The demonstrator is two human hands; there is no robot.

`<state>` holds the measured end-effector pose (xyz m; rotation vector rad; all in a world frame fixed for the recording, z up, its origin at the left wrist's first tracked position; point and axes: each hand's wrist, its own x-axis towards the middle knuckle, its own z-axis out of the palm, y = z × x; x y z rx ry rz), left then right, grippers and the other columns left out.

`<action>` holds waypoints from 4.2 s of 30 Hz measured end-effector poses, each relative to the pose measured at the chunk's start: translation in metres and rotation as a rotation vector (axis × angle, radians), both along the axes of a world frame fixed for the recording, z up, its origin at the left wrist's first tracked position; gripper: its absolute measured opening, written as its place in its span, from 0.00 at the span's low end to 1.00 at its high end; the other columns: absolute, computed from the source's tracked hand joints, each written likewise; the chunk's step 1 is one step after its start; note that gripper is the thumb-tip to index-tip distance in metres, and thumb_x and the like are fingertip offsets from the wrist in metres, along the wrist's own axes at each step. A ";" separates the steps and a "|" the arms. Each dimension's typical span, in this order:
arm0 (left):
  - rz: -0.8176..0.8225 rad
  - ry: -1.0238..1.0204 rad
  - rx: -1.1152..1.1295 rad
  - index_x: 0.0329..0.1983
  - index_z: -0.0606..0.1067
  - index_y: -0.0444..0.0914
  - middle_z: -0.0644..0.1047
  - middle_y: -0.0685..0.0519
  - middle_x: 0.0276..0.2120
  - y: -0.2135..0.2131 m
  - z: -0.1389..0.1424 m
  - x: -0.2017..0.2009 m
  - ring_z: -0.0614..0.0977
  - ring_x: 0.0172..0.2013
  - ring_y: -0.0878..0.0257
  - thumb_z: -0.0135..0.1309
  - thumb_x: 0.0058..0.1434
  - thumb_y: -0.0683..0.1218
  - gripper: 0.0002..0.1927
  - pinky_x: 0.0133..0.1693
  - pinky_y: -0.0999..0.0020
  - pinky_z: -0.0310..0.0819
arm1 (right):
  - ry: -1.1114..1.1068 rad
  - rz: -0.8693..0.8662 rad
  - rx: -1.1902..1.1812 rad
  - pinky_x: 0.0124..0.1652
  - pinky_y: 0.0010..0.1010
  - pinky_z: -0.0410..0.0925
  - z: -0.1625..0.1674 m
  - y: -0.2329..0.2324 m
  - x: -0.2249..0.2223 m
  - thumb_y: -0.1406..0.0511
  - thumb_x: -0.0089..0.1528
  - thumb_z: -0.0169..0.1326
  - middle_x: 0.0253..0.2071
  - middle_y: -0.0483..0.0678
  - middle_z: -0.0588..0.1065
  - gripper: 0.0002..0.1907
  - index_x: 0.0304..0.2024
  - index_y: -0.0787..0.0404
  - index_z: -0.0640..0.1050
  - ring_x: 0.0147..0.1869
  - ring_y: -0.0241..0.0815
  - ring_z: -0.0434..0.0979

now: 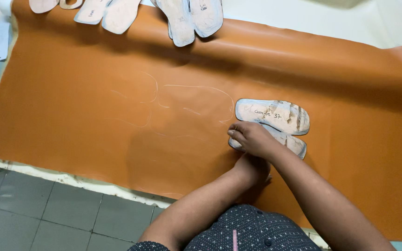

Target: The person places shoe sole patterns on a large sheet of orange material and traces their outlines with a pencil. They repeat this process for multiple patterns, moving them to different positions on the sheet to maximize material usage.

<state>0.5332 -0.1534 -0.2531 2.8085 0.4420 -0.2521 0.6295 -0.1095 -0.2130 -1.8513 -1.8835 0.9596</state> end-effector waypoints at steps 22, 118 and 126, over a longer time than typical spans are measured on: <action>0.118 -0.104 0.136 0.54 0.73 0.27 0.69 0.35 0.57 0.010 -0.011 0.007 0.66 0.63 0.37 0.58 0.54 0.59 0.35 0.67 0.39 0.56 | -0.193 -0.098 0.187 0.45 0.43 0.71 -0.008 0.014 0.044 0.60 0.65 0.53 0.42 0.53 0.80 0.11 0.43 0.58 0.82 0.46 0.56 0.80; 0.098 -0.383 -0.842 0.50 0.81 0.37 0.77 0.51 0.61 0.111 -0.056 0.032 0.79 0.59 0.55 0.44 0.73 0.55 0.21 0.63 0.62 0.70 | 0.145 -0.249 0.452 0.34 0.35 0.72 -0.022 -0.098 0.020 0.69 0.63 0.52 0.26 0.49 0.75 0.07 0.29 0.60 0.75 0.29 0.44 0.77; 0.184 -0.564 -0.314 0.58 0.79 0.45 0.73 0.54 0.64 0.062 -0.037 -0.007 0.74 0.61 0.51 0.57 0.58 0.43 0.23 0.64 0.56 0.65 | 0.265 -0.635 0.245 0.46 0.29 0.73 -0.035 -0.067 0.082 0.61 0.68 0.52 0.42 0.50 0.83 0.15 0.49 0.64 0.80 0.46 0.38 0.83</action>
